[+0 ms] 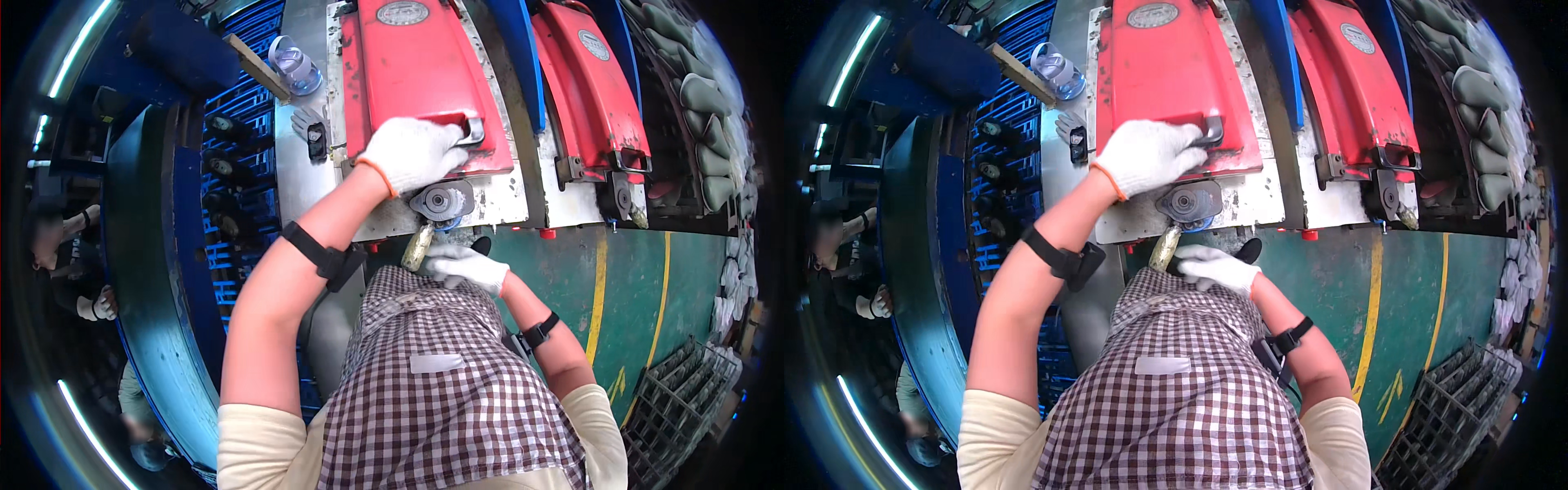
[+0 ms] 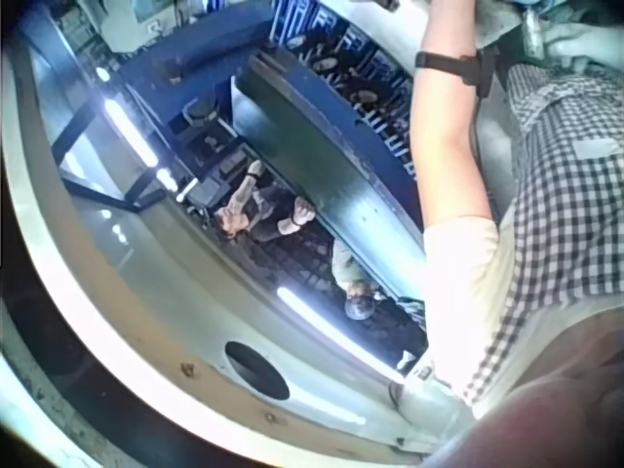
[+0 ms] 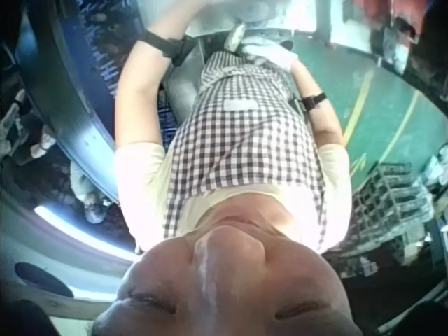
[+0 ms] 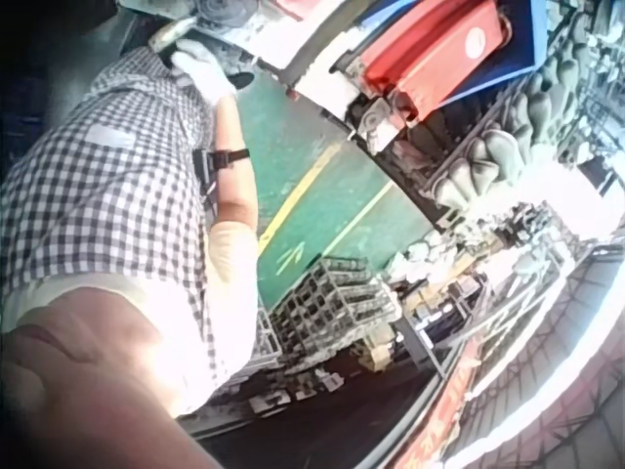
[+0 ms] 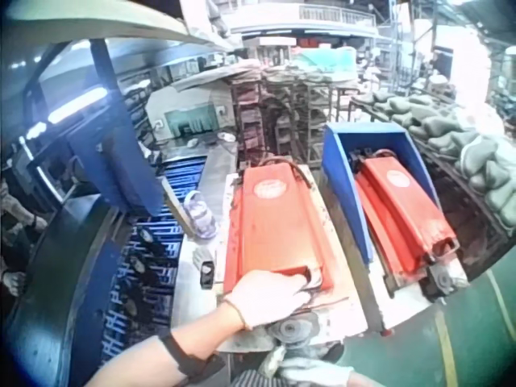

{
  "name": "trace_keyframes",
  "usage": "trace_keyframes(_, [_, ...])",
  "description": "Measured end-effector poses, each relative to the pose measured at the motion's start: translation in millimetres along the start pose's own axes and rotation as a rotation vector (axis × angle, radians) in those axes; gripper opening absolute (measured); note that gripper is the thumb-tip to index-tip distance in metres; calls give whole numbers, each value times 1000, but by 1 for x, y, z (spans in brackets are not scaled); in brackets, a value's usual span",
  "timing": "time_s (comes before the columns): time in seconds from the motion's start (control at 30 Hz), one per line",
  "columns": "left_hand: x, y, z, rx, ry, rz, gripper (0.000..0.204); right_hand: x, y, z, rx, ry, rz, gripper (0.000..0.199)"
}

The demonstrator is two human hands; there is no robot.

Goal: Operating a shoe pressing machine to attach the sole and shape the upper around a last.

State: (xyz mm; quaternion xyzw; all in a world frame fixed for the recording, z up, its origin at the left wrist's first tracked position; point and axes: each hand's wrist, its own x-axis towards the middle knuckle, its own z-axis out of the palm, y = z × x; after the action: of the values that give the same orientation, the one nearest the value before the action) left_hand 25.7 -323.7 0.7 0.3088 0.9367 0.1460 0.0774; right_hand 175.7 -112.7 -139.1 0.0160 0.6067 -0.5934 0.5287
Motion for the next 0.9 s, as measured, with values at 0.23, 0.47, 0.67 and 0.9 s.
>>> trace_keyframes(0.23, [-3,-6,45,73,57,-36,34,58,-17,32,854,-435,-202,58])
trace_keyframes(0.47, [-7,-7,46,78,106,-37,35,39,-7,21,885,-293,-122,48])
trace_keyframes(0.67, [-13,-13,49,69,183,12,34,-22,0,-37,830,63,-270,50])
trace_keyframes(0.9, [-22,-9,34,-213,217,-204,26,-74,-12,-90,40,936,-437,30])
